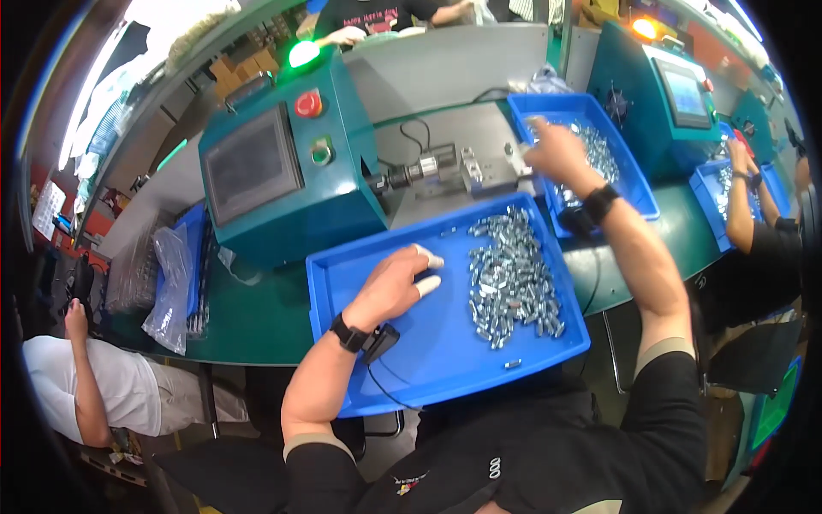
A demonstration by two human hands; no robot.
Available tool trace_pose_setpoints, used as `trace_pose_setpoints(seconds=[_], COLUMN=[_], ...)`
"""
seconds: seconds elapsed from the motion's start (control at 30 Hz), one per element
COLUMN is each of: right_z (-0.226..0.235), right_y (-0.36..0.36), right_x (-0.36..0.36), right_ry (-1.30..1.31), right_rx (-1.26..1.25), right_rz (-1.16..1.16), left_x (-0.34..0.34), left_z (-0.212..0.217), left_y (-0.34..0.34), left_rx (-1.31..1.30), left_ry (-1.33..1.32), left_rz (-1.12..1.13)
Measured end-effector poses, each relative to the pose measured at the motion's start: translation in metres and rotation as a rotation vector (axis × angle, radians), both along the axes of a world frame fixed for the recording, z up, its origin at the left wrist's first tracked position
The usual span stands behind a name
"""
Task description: The person picks up a metal component from a blue tray, inserts it into a machine, and then places the processed component into a separate blue tray, repeating this cycle for several parts.
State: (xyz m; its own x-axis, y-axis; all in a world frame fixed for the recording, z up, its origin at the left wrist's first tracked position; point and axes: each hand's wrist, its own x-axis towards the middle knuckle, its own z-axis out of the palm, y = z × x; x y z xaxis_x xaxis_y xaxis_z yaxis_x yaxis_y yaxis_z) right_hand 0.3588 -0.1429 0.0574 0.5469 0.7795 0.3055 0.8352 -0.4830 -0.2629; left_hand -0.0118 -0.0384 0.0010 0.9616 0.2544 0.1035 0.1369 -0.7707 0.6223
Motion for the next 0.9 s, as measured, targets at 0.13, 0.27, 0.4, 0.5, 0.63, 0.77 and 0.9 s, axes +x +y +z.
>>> trace_pose_setpoints(seconds=[0.13,0.27,0.4,0.5,0.63,0.77,0.9], right_z=[-0.029,-0.053,-0.071,-0.067,-0.047,-0.048,-0.058], right_y=[-0.065,-0.114,-0.129,-0.121,-0.09,-0.077,-0.078], right_x=[0.026,-0.017,-0.035,-0.039,-0.031,-0.023,-0.023], right_ry=[-0.046,0.165,0.355,0.434,0.501,0.545,0.581], right_rx=[0.345,0.533,0.622,0.648,0.696,0.752,0.759], right_rz=[-0.02,0.06,0.098,0.128,0.198,0.22,0.203], left_x=[0.007,0.01,0.02,0.037,0.057,0.075,0.08], left_z=[0.006,0.003,-0.003,-0.004,-0.006,-0.005,0.003], left_y=[0.002,-0.004,-0.014,-0.017,-0.016,-0.018,-0.017], left_rx=[0.045,-0.022,0.045,0.079,0.198,0.314,0.366], left_ry=[0.011,0.023,0.051,0.072,0.133,0.125,0.241], left_rz=[0.001,0.084,0.194,0.3,0.369,0.391,0.341])
